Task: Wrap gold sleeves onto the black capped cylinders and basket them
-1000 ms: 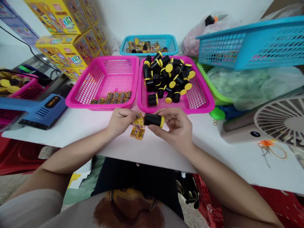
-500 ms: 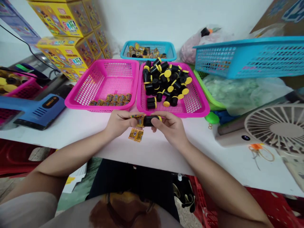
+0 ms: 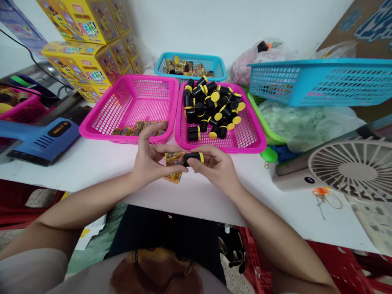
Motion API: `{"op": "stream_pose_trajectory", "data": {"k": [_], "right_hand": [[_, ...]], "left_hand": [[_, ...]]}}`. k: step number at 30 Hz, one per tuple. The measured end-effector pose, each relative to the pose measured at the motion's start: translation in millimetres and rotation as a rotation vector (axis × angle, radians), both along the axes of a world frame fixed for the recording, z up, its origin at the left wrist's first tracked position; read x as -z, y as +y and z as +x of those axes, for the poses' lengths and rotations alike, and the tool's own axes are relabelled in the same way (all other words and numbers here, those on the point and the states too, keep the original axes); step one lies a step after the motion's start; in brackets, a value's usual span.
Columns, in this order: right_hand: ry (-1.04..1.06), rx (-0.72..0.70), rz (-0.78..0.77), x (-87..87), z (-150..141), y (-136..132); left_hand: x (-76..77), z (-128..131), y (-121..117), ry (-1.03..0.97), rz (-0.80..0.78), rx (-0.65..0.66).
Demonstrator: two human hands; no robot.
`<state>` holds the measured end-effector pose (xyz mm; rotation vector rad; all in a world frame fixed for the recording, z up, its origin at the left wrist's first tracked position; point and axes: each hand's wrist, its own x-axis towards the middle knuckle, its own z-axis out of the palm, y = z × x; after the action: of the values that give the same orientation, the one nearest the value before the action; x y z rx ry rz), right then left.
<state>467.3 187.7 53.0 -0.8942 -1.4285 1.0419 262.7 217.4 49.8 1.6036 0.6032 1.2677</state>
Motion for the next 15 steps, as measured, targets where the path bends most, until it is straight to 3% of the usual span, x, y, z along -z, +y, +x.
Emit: {"op": "stream_pose_trajectory", "data": {"k": [4,8,15], "right_hand": [[-0.129,0.135,0.116,2.1,-5.1,-3.9],[-0.298,0.253,0.200,5.6,-9.7,-11.8],[-0.405,0.309,0.339,7.2,-11.8,-18.1]], "left_hand": [[5.2,3.5,3.6,0.029,0.037,-0.018],[11.9,1.1,6.3,0.106,0.179,0.002],[5.7,-6.0,6.5,0.248,0.353,0.035]]}}
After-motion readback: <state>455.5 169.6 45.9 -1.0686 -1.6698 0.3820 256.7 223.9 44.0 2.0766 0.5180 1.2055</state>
